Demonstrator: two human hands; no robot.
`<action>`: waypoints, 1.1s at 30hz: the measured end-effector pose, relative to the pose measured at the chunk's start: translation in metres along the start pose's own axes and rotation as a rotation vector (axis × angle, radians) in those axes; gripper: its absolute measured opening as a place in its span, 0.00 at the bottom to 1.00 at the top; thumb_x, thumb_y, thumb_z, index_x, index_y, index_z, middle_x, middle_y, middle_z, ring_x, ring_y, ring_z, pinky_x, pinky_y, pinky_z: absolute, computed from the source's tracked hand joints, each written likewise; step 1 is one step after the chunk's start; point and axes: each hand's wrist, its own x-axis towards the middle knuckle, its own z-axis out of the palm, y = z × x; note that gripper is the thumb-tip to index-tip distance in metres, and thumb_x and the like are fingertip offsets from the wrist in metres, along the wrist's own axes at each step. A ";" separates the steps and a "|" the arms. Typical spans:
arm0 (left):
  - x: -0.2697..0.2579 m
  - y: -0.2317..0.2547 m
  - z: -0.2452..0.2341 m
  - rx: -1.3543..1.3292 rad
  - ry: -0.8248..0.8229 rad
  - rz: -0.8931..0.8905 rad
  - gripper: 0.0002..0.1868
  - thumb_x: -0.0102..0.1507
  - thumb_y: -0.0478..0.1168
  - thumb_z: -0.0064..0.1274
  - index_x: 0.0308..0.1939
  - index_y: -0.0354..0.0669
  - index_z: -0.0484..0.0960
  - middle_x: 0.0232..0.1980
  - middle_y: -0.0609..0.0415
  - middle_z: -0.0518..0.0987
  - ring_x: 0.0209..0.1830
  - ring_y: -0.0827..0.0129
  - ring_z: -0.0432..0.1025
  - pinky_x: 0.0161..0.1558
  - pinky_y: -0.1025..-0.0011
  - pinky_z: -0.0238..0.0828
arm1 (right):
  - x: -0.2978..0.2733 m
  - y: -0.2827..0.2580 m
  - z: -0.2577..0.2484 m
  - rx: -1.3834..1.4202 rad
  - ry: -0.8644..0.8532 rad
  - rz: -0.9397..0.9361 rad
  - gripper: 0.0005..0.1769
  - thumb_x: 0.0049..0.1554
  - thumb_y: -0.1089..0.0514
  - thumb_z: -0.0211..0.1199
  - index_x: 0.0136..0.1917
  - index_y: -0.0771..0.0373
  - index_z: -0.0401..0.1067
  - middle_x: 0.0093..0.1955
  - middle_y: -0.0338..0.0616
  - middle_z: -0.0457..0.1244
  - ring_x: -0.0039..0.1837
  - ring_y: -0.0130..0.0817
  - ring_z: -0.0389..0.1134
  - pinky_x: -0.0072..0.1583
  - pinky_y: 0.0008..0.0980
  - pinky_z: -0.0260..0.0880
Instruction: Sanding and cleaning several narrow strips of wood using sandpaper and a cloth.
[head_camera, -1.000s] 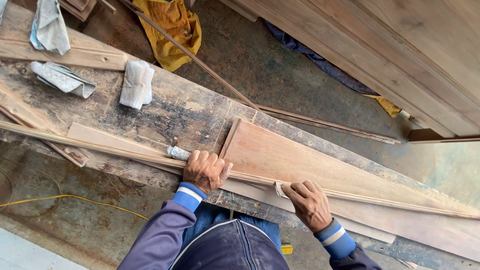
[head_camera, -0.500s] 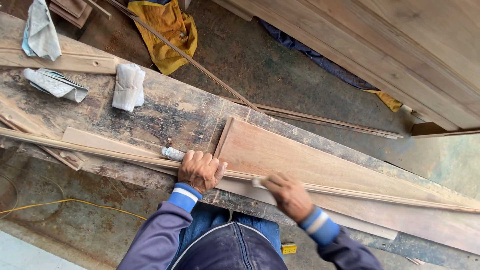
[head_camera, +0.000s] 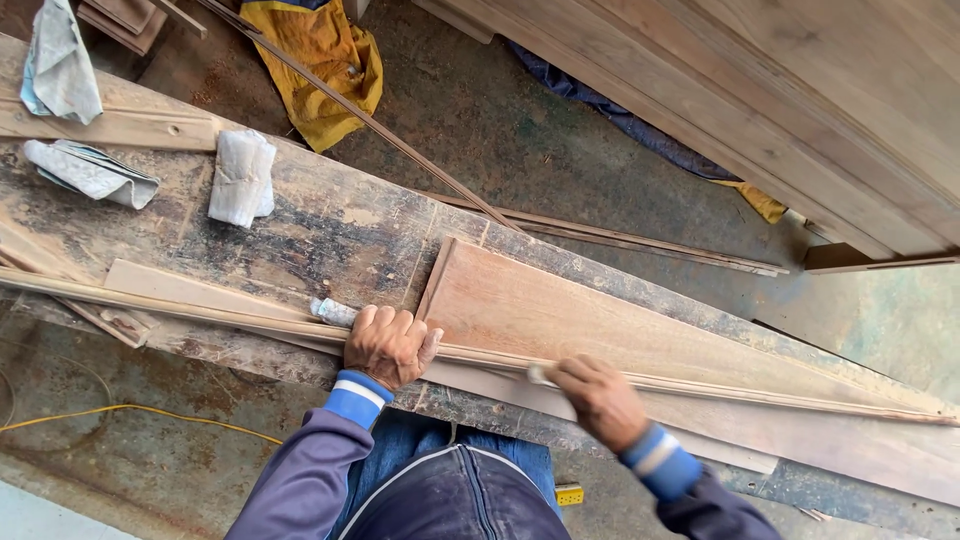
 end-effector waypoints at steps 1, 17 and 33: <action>0.000 -0.001 0.000 -0.002 0.004 0.004 0.20 0.64 0.51 0.54 0.21 0.50 0.70 0.25 0.54 0.69 0.30 0.58 0.66 0.41 0.58 0.62 | -0.020 0.017 0.000 -0.033 -0.056 0.095 0.18 0.56 0.66 0.57 0.59 0.63 0.76 0.46 0.42 0.67 0.45 0.36 0.66 0.47 0.35 0.71; 0.003 0.000 -0.004 0.019 -0.004 0.012 0.19 0.62 0.50 0.55 0.21 0.49 0.71 0.25 0.55 0.69 0.30 0.58 0.67 0.43 0.57 0.63 | -0.054 0.044 -0.011 -0.032 0.019 0.081 0.17 0.54 0.64 0.59 0.57 0.60 0.76 0.48 0.42 0.68 0.46 0.37 0.67 0.48 0.38 0.71; 0.003 0.001 -0.007 0.032 -0.012 0.012 0.18 0.62 0.49 0.57 0.20 0.49 0.70 0.25 0.54 0.68 0.30 0.58 0.66 0.40 0.58 0.62 | -0.113 0.079 -0.021 -0.071 0.111 0.199 0.18 0.52 0.65 0.62 0.57 0.63 0.75 0.51 0.46 0.68 0.50 0.43 0.69 0.52 0.38 0.72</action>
